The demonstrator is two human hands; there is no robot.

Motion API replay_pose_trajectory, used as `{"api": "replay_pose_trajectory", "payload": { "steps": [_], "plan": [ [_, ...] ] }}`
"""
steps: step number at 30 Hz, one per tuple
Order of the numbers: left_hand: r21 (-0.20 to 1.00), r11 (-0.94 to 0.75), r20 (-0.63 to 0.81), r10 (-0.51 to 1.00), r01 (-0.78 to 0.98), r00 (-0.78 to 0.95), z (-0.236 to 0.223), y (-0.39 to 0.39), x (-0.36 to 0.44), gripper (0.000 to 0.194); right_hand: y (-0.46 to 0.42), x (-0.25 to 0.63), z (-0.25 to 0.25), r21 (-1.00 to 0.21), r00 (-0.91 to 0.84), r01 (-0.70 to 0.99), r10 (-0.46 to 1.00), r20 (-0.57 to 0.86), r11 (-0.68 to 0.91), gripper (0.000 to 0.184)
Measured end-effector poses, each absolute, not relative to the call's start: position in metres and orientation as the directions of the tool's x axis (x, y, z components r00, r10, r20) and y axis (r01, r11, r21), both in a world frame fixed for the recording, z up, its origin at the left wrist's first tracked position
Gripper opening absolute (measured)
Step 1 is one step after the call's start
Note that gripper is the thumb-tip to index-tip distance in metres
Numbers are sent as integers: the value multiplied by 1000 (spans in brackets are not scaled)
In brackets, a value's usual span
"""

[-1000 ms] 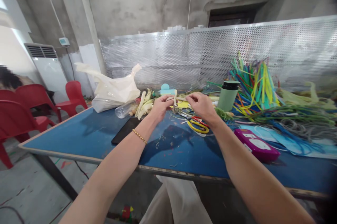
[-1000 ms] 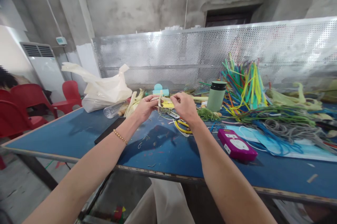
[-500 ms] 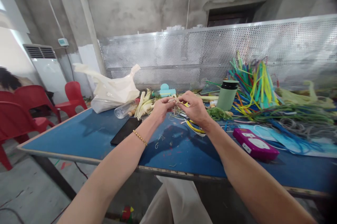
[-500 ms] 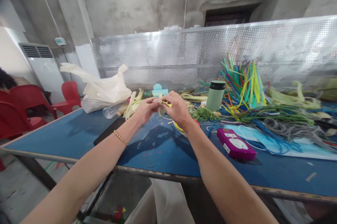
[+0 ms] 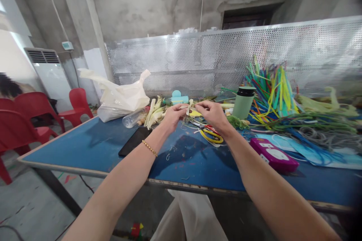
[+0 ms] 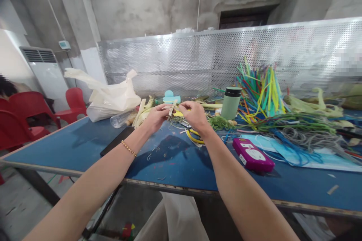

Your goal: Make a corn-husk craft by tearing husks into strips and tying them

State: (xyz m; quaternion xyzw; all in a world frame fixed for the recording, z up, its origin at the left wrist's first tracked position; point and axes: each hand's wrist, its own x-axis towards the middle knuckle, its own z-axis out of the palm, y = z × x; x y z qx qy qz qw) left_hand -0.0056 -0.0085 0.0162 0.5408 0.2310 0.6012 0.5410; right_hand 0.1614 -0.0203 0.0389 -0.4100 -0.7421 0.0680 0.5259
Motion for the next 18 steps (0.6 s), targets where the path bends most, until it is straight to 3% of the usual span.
{"api": "replay_pose_trajectory", "payload": {
  "steps": [7, 18],
  "plan": [
    [879, -408, 452, 878, -247, 156, 18, -15, -5, 23, -20, 159, 34, -679, -158, 389, 771, 617, 623, 29],
    [880, -424, 461, 871, -215, 169, 18, -14, -4, 27, -24, 157, 36, -831, -157, 161, 845, 511, 532, 31]
  ]
}}
